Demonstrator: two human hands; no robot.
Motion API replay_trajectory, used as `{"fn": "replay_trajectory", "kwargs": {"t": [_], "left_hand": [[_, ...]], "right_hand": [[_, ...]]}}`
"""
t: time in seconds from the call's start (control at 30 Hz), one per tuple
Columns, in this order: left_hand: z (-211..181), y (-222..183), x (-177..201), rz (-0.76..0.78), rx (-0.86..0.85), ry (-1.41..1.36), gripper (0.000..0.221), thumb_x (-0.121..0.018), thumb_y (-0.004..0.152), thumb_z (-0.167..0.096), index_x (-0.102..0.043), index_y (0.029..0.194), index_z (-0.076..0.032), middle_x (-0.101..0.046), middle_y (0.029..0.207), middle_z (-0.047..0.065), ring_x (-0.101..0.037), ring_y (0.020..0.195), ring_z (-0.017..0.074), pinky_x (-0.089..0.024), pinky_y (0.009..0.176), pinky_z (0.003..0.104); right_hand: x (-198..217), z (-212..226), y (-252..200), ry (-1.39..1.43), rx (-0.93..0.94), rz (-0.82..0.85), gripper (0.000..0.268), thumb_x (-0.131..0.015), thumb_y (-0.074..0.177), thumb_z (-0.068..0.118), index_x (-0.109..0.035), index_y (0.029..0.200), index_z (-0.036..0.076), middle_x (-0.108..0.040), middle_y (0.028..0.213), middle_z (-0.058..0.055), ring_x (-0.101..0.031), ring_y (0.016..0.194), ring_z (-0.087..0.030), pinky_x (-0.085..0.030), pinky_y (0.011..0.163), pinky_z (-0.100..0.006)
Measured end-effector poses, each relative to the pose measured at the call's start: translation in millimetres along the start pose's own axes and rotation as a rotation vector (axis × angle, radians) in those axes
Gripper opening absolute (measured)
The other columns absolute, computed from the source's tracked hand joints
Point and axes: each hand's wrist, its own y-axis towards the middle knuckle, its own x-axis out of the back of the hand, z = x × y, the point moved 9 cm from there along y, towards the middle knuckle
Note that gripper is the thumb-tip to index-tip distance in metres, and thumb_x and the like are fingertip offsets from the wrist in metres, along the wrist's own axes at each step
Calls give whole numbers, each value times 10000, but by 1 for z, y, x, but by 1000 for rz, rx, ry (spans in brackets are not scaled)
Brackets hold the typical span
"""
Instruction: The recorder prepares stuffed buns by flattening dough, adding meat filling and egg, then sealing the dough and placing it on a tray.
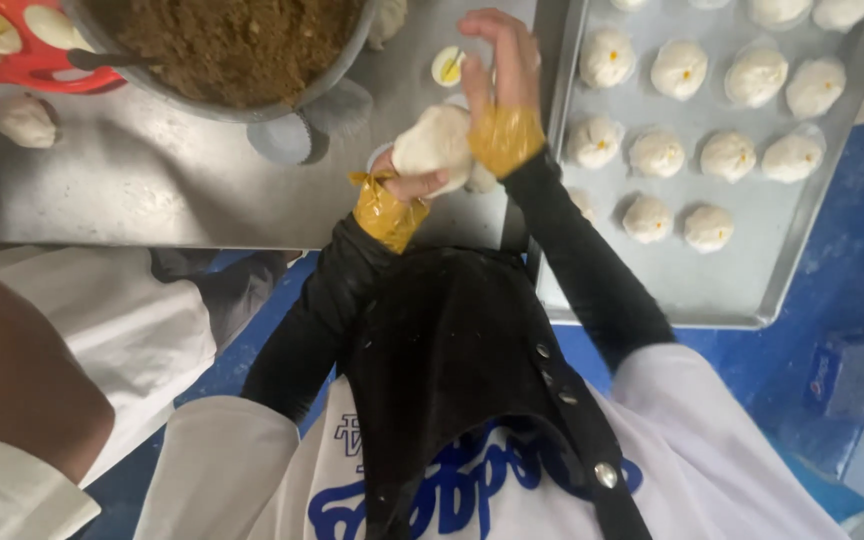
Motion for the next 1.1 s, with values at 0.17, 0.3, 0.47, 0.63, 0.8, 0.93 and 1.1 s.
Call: {"fn": "replay_trajectory", "kwargs": {"t": [0.17, 0.3, 0.47, 0.63, 0.8, 0.93, 1.1], "left_hand": [[8, -8, -28, 323, -281, 459, 340, -778, 902, 25, -686, 1224, -31, -731, 1098, 63, -699, 1033, 193, -588, 886, 334], [4, 9, -8, 232, -270, 530, 410, -764, 871, 16, -674, 1268, -29, -737, 1158, 70, -711, 1097, 210, -588, 934, 343], [-19, -26, -33, 186, 27, 282, 410, -771, 917, -64, -659, 1306, 8, -733, 1211, 128, -714, 1111, 231, -579, 963, 343], [-44, -59, -41, 4, 101, -110, 489, -720, 935, -116, -579, 1381, 26, -697, 1252, 128, -685, 1163, 236, -556, 1008, 350], [-42, -68, -24, -38, 63, -130, 521, -697, 951, -139, -539, 1425, 9, -677, 1261, 117, -673, 1180, 234, -555, 1001, 344], [-25, -71, 21, -168, -19, -150, 631, -738, 907, -110, -456, 1464, -20, -631, 1287, 137, -646, 1182, 256, -553, 979, 378], [-58, -93, 54, -268, -242, -36, 776, -801, 867, -72, -349, 1497, -59, -571, 1354, 159, -607, 1252, 283, -536, 1068, 445]], "right_hand": [[-69, 69, -41, -850, 846, 172, 371, -575, 1111, 473, -621, 1220, 121, -674, 1214, -75, -605, 1233, -291, -414, 1069, -479], [-71, 35, -17, -838, 729, 87, 371, -574, 1048, 476, -650, 1174, 136, -700, 1135, -77, -598, 1139, -299, -418, 981, -466], [-48, -55, 7, -191, -203, 412, 382, -525, 1090, 420, -627, 1304, 120, -694, 1223, -9, -650, 1241, -199, -506, 1094, -392], [-39, 2, -21, -185, -154, 599, 327, -687, 1022, 239, -619, 1293, 71, -693, 1180, -71, -681, 1146, -193, -568, 1003, -353], [-63, -11, -47, -57, -311, 706, 263, -752, 958, 110, -681, 1208, 66, -715, 1140, -71, -723, 1079, -191, -619, 985, -341], [-90, -1, -42, -176, -123, 694, 228, -752, 972, 94, -652, 1172, 48, -727, 1127, -81, -721, 1094, -210, -589, 1000, -353], [-127, 4, -55, -202, -186, 807, 226, -681, 991, 88, -550, 1175, 79, -677, 1116, -54, -713, 1057, -178, -612, 923, -336]]}}
